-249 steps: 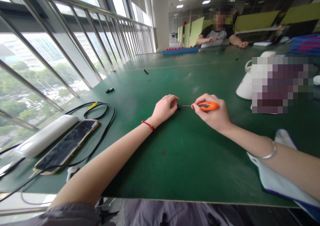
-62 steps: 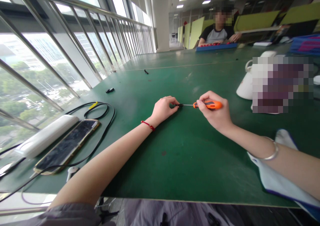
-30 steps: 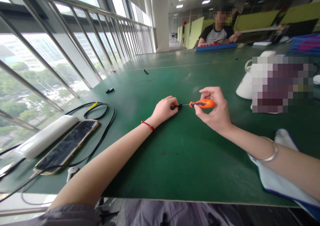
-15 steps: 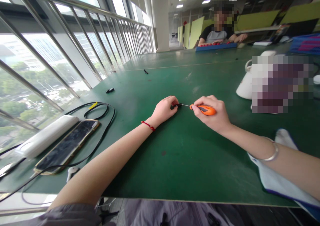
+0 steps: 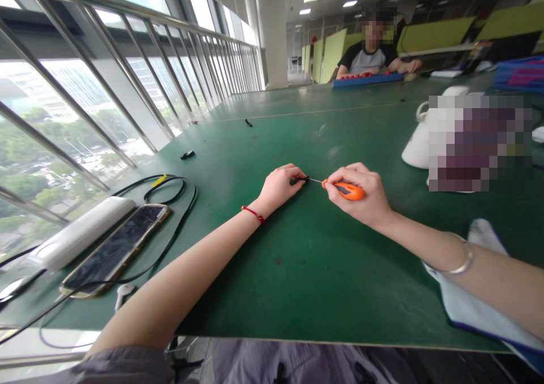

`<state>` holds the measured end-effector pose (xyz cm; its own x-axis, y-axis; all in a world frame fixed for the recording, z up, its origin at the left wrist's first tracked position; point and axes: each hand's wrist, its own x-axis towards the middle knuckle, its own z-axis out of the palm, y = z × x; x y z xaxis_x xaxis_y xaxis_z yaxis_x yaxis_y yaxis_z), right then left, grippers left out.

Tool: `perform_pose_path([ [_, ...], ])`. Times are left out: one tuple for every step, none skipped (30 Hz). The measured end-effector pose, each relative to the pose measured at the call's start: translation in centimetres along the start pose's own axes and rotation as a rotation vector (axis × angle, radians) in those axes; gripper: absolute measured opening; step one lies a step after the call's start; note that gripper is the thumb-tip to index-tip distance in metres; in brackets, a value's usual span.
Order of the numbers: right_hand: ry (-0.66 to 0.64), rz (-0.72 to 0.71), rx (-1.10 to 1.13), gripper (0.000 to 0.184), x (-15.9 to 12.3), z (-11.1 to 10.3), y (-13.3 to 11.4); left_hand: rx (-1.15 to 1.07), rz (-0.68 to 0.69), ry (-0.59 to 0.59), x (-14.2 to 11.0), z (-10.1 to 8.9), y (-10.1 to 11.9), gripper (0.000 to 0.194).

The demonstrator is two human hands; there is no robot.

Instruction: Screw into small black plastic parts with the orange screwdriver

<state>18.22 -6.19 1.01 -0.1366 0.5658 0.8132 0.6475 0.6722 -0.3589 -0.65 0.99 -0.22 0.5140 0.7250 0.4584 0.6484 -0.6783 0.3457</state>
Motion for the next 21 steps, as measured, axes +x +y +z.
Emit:
perform_pose_path([
  [0.001,-0.01,0.002,0.011,0.0,-0.01,-0.01,-0.004,-0.002,0.004,0.0,0.01,-0.02,0.015],
  [0.0,-0.017,0.005,0.011,0.0,-0.03,-0.03,-0.009,-0.003,0.006,0.01,0.02,-0.03,0.015],
  [-0.002,-0.018,0.007,0.01,-0.01,-0.05,-0.05,-0.012,-0.006,0.009,0.01,0.02,-0.04,0.014],
  [-0.009,-0.01,0.011,0.009,-0.03,-0.06,-0.07,-0.012,-0.009,0.012,0.01,0.03,-0.03,0.014],
  [-0.017,0.007,0.017,0.007,-0.06,-0.07,-0.1,-0.01,-0.011,0.012,0.02,0.03,-0.03,0.014],
  [-0.023,0.026,0.024,0.004,-0.09,-0.08,-0.12,-0.008,-0.011,0.012,0.02,0.02,-0.02,0.014],
  [-0.023,0.044,0.03,0.002,-0.11,-0.08,-0.14,-0.005,-0.01,0.012,0.02,0.02,-0.01,0.014],
  [-0.014,0.058,0.031,0.003,-0.13,-0.07,-0.16,-0.004,-0.008,0.012,0.01,0.02,0.0,0.014],
  [0.002,0.065,0.03,0.006,-0.13,-0.06,-0.17,-0.003,-0.004,0.014,0.0,0.01,0.01,0.013],
  [0.019,0.069,0.029,0.01,-0.12,-0.06,-0.18,-0.003,0.0,0.014,-0.02,0.01,0.02,0.013],
  [0.038,0.071,0.03,0.015,-0.08,-0.07,-0.18,-0.003,0.005,0.013,-0.04,0.01,0.02,0.013],
  [0.056,0.073,0.034,0.02,-0.04,-0.08,-0.18,-0.002,0.011,0.013,-0.07,0.01,0.03,0.013],
  [0.073,0.075,0.037,0.024,0.02,-0.11,-0.18,0.001,0.018,0.013,-0.09,0.01,0.03,0.013],
  [0.085,0.075,0.035,0.027,0.07,-0.14,-0.19,0.005,0.025,0.013,-0.11,0.01,0.04,0.013],
  [0.089,0.074,0.024,0.027,0.11,-0.19,-0.21,0.01,0.03,0.014,-0.11,0.01,0.05,0.014],
  [0.084,0.07,0.008,0.023,0.15,-0.23,-0.23,0.016,0.033,0.013,-0.11,0.0,0.06,0.014],
  [0.071,0.063,-0.004,0.017,0.16,-0.27,-0.25,0.022,0.031,0.011,-0.11,0.0,0.08,0.014],
  [0.054,0.058,-0.008,0.011,0.15,-0.28,-0.26,0.026,0.026,0.009,-0.1,0.0,0.1,0.014],
  [0.04,0.056,-0.008,0.01,0.13,-0.28,-0.26,0.028,0.021,0.007,-0.09,-0.01,0.12,0.014],
  [0.038,0.059,-0.003,0.009,0.09,-0.25,-0.23,0.03,0.016,0.005,-0.08,-0.01,0.14,0.014],
  [0.05,0.064,0.009,0.009,0.05,-0.2,-0.18,0.031,0.013,0.002,-0.07,-0.02,0.16,0.014],
])
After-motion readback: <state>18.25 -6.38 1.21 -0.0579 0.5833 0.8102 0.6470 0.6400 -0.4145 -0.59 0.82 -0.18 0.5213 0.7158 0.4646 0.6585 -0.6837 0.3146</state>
